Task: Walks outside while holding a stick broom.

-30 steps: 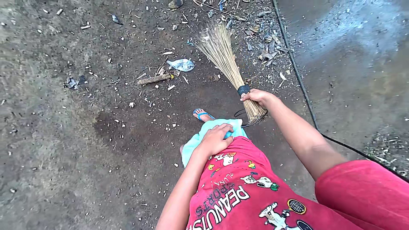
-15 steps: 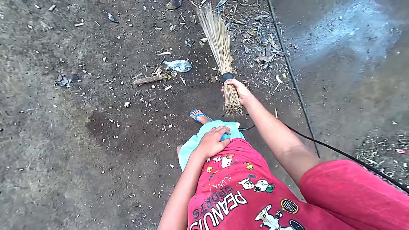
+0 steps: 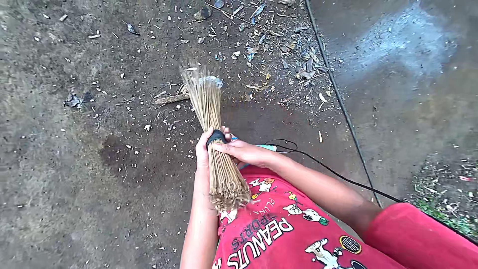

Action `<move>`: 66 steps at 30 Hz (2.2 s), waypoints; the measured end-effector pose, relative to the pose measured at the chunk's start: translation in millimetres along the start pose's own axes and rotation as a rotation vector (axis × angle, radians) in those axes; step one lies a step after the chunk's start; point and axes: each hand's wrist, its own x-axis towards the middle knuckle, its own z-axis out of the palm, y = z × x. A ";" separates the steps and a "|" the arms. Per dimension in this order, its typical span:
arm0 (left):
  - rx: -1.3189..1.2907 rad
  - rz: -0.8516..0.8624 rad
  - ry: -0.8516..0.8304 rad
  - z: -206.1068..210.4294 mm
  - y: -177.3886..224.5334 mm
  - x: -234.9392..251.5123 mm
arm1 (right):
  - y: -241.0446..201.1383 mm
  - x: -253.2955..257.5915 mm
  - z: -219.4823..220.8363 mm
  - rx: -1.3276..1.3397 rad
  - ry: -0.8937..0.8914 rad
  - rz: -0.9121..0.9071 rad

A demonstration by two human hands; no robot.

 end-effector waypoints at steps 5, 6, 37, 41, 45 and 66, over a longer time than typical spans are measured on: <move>0.190 0.109 0.502 55.8 6.9 -27.2 | 69.8 -0.9 -103.6 -0.679 0.391 0.089; 0.169 0.104 0.515 46.1 13.3 -33.3 | 84.4 -7.0 -124.0 -0.779 0.454 0.205; 0.863 -0.218 0.896 -46.5 -3.5 -113.6 | 118.8 -33.5 -119.6 -0.465 0.459 0.361; 1.252 -0.292 0.821 -16.0 15.1 -132.1 | 126.6 -28.0 -94.7 -0.703 0.474 0.355; 1.599 -0.515 0.510 -13.3 0.4 -133.5 | 155.5 -21.1 -68.1 -0.745 0.465 0.399; 2.067 -0.393 0.014 -10.2 -143.9 -116.5 | 234.2 -42.2 4.8 -0.259 0.568 0.496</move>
